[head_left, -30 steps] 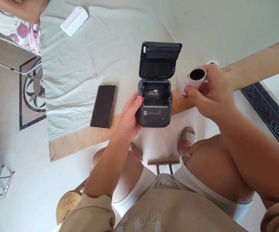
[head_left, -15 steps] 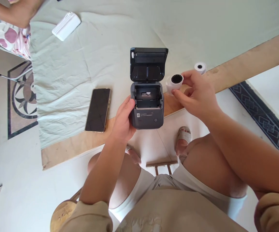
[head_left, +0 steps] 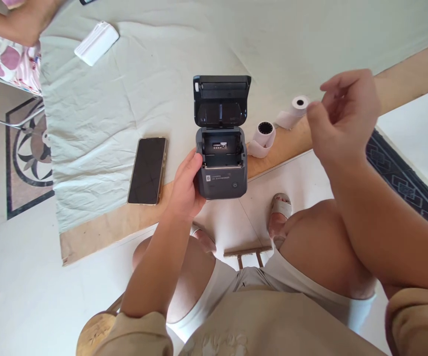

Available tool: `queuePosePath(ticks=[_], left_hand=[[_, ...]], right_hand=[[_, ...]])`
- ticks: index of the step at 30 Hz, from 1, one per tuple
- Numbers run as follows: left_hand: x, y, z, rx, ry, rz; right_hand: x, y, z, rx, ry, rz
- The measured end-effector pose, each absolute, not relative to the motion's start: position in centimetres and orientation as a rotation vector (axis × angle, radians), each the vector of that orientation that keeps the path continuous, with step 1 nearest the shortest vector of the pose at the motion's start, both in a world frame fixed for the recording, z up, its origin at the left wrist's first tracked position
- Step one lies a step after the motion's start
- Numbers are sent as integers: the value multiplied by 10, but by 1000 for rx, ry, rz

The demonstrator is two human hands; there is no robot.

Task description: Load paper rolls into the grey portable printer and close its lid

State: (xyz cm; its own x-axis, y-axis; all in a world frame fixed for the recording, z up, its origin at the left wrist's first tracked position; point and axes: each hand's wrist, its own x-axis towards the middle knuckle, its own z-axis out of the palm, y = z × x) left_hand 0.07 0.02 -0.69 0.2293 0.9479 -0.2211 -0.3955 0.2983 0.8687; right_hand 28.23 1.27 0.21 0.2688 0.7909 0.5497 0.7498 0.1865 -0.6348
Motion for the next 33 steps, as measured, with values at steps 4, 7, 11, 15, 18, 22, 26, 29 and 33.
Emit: queuePosePath(ticks=[4,7,11,15,18,22,26,29,33], left_hand=[[2,0,-4,766,884,1066],[3,-1,-4,767,871,1072],[3,-1,-4,766,820,1085],[3,-2,-4,793,836,1084],[3,-1,-3,854,834,1062],[4,-1,-2,855,816,1026],[4,-1,-1,844,837,1018],[4,-3,-1,842,846,1037],[4,-4,-1,847,835,1044]], right_hand=[[286,25,-10,-1707,-1660,79],[280,27,-13,-1795,-1661,171],[283,33,-15,-1827,-1545,263],[304,49,-28,-1581,-1161,608],[318,60,-34,-1478,-1059,767],[305,54,-20,-1421,-1080,694],[260,24,7,-1268,-1299,454],[226,3,18,-1113,-1654,206],[200,-6,16,-1192,-1960,147]])
